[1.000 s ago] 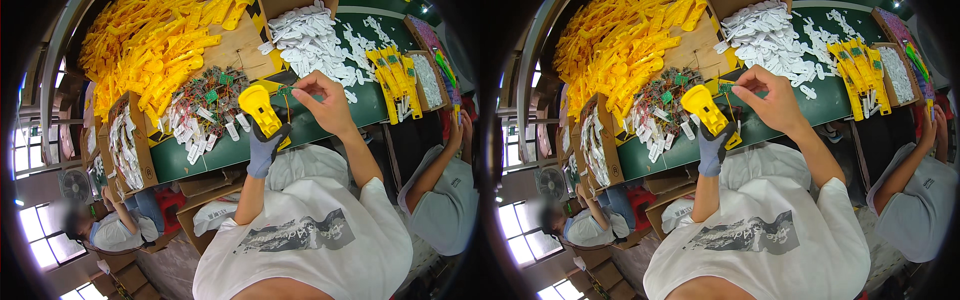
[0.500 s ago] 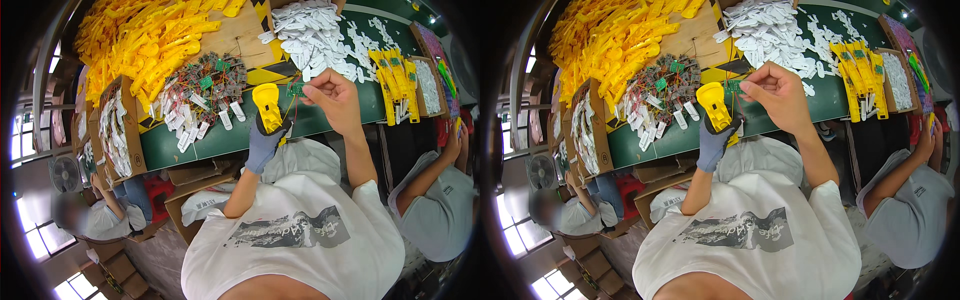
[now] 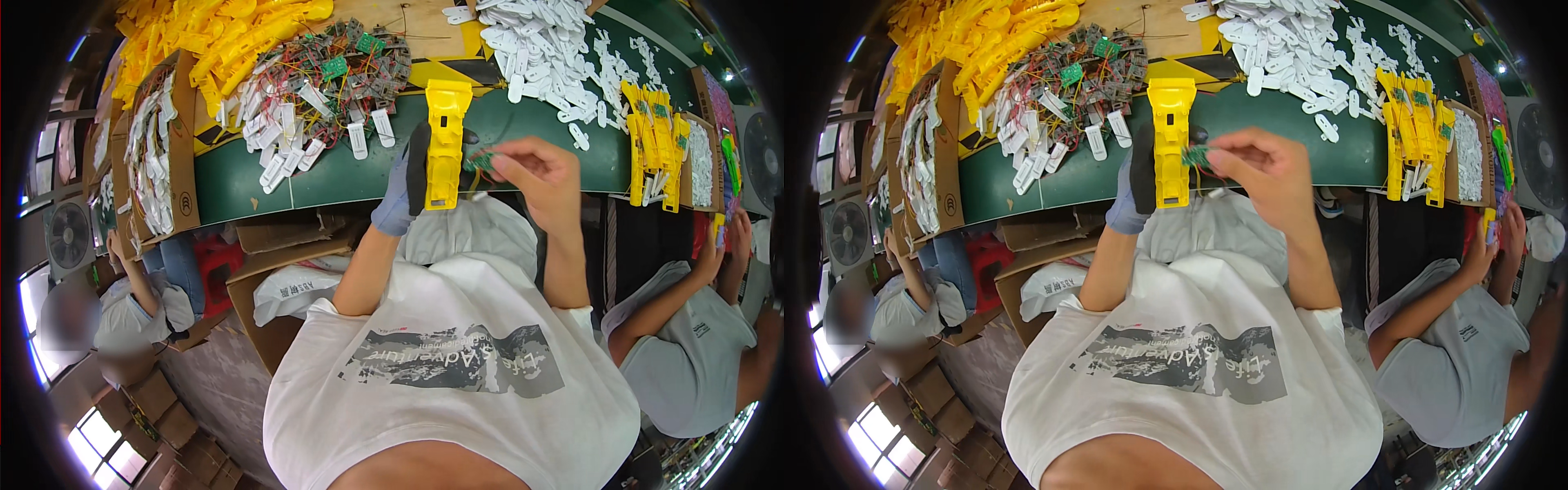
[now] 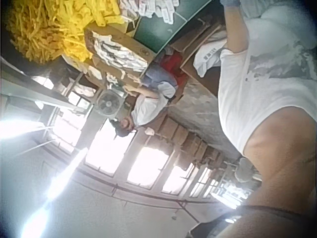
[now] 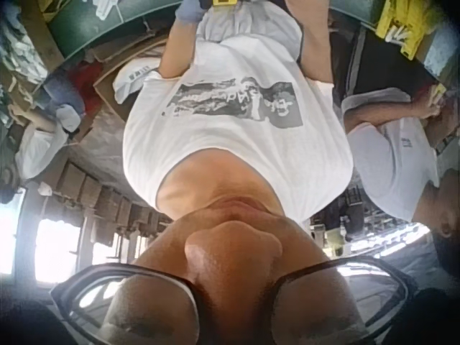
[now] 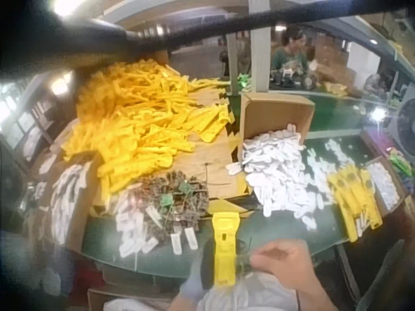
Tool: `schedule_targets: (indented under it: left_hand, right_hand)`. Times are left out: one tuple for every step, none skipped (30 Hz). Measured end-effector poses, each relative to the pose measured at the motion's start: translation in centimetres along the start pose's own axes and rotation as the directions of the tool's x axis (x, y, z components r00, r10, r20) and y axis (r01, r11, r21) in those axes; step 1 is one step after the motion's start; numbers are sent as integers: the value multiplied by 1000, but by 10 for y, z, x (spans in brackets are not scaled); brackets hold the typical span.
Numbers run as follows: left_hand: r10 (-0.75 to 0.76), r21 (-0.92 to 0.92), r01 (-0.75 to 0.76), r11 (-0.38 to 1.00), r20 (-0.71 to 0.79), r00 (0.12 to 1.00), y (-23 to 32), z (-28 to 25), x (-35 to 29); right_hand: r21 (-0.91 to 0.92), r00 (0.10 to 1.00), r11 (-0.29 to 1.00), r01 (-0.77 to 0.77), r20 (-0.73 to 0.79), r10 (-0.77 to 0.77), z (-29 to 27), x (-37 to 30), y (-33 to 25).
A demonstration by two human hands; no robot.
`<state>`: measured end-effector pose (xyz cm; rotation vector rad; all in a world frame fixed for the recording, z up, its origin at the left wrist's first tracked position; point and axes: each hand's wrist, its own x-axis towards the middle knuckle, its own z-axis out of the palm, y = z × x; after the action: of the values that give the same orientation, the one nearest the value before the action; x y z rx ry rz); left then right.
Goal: Assembling components into yellow electronic device housings on a factory production line.
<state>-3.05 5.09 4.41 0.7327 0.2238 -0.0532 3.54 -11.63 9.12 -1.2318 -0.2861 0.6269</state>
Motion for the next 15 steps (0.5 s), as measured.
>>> schedule_targets:
  left_hand:
    - [28, 105, -21, 994, -73, 997, -1, 4, -1]
    - [64, 211, -34, 977, -141, 988, -4, 7, -1]
    - [57, 201, -23, 979, -166, 984, -6, 7, 0]
    - [57, 195, -23, 981, -168, 984, -8, 9, 0]
    - [83, 211, -41, 977, -193, 978, -9, 12, 0]
    - [111, 230, -59, 971, -221, 969, -9, 14, 0]
    - [88, 190, -46, 981, -223, 971, -8, 16, -2]
    - [89, 187, -46, 981, -228, 970, -8, 15, -1]
    - [88, 169, -50, 984, -223, 971, -10, 14, -1]
    - [86, 152, -54, 987, -219, 972, -11, 14, -1]
    - [131, 186, -90, 978, -224, 966, -12, 16, 0]
    - [126, 183, -85, 979, -228, 965, -12, 15, 0]
    - [133, 201, -89, 976, -218, 967, -12, 15, 0]
    - [139, 219, -93, 971, -206, 969, -13, 14, 0]
    - [134, 217, -88, 972, -209, 969, -13, 12, 1]
  right_hand:
    - [-59, 998, 997, 55, -3, -55, 2, 8, 5]
    - [-117, 994, 987, 110, -1, -111, 3, 14, 8]
    - [-122, 994, 987, 106, -1, -107, 5, 21, 10]
    - [-151, 994, 983, 102, -24, -107, 7, 26, 12]
    - [-181, 993, 979, 98, -48, -109, 8, 29, 13]
    - [-182, 994, 979, 95, -44, -105, 8, 31, 15]
    - [-185, 992, 978, 92, -69, -106, 8, 32, 16]
    - [-189, 990, 978, 88, -94, -107, 8, 34, 18]
    - [-189, 991, 979, 82, -91, -101, 8, 34, 19]
    - [-207, 988, 974, 88, -106, -112, 7, 34, 21]
    - [-224, 985, 970, 93, -121, -123, 7, 34, 22]
    - [-225, 986, 971, 87, -123, -116, 7, 34, 23]
    - [-216, 984, 972, 89, -135, -120, 8, 35, 23]
    - [-207, 981, 974, 91, -147, -123, 9, 35, 23]
    - [-207, 982, 975, 85, -150, -118, 9, 36, 23]
